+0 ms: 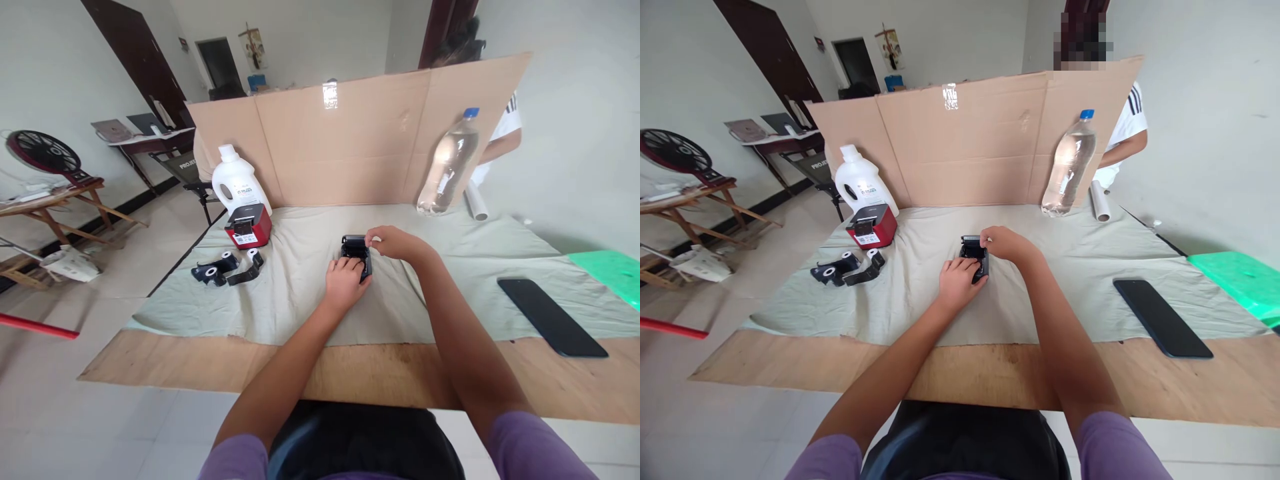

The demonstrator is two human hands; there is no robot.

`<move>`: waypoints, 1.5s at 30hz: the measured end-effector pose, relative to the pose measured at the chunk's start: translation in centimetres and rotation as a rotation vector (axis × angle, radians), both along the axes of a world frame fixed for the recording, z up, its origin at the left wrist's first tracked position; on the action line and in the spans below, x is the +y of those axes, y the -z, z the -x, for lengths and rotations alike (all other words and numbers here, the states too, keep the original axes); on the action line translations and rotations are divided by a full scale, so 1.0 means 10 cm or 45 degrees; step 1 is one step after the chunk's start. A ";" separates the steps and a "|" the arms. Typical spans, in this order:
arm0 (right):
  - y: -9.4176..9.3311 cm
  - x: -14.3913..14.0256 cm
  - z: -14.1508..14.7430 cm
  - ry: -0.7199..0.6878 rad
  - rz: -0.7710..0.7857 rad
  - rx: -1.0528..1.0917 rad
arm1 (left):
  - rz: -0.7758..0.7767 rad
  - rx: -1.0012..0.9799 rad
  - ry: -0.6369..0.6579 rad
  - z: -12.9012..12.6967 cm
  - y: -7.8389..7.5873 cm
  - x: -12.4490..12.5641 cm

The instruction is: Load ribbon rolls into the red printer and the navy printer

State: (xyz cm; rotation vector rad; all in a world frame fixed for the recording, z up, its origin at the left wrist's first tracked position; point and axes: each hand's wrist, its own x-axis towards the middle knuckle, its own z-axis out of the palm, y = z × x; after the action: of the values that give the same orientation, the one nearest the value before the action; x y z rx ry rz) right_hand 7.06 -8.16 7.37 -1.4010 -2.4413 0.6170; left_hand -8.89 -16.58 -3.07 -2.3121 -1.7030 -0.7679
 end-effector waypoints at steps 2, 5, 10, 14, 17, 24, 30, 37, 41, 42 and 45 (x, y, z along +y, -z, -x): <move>-0.06 -0.05 0.01 0.012 0.062 0.008 | 0.017 -0.003 -0.007 0.00 -0.01 -0.01; -0.03 -0.05 0.04 0.021 -0.031 0.072 | 0.029 0.004 -0.015 -0.01 -0.02 -0.02; 0.26 0.10 0.13 0.118 -0.079 0.065 | 0.042 0.016 -0.017 -0.01 -0.05 -0.03; 0.49 0.22 0.15 0.165 0.215 0.158 | 0.029 -0.003 -0.012 -0.01 -0.04 -0.03; 0.58 0.26 0.13 0.228 0.446 0.312 | 0.029 -0.065 0.006 0.01 0.01 -0.03; 0.49 0.30 0.20 0.339 0.669 0.348 | 0.071 -0.193 0.052 0.04 0.06 -0.02; 0.43 0.22 0.20 0.367 0.704 0.302 | 0.120 -0.212 -0.018 0.06 0.00 -0.03; 0.72 0.04 0.25 0.534 0.553 0.692 | 0.344 -0.284 -0.298 -0.03 0.05 0.00; 0.93 -0.09 0.35 0.655 0.350 0.948 | 0.293 -0.325 -0.279 -0.01 0.10 0.02; 0.96 -0.12 0.36 0.672 0.327 0.992 | 0.286 -0.330 -0.277 -0.01 0.11 0.03; 0.97 -0.18 0.34 0.636 0.335 1.103 | 0.251 -0.327 -0.259 -0.06 0.10 0.10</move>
State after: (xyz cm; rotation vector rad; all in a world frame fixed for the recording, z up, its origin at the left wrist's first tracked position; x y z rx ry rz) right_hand 3.68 -9.92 -2.36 -1.3547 -1.3217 1.1340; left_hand -8.26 -15.59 -4.03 -2.1880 -2.1758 -0.9255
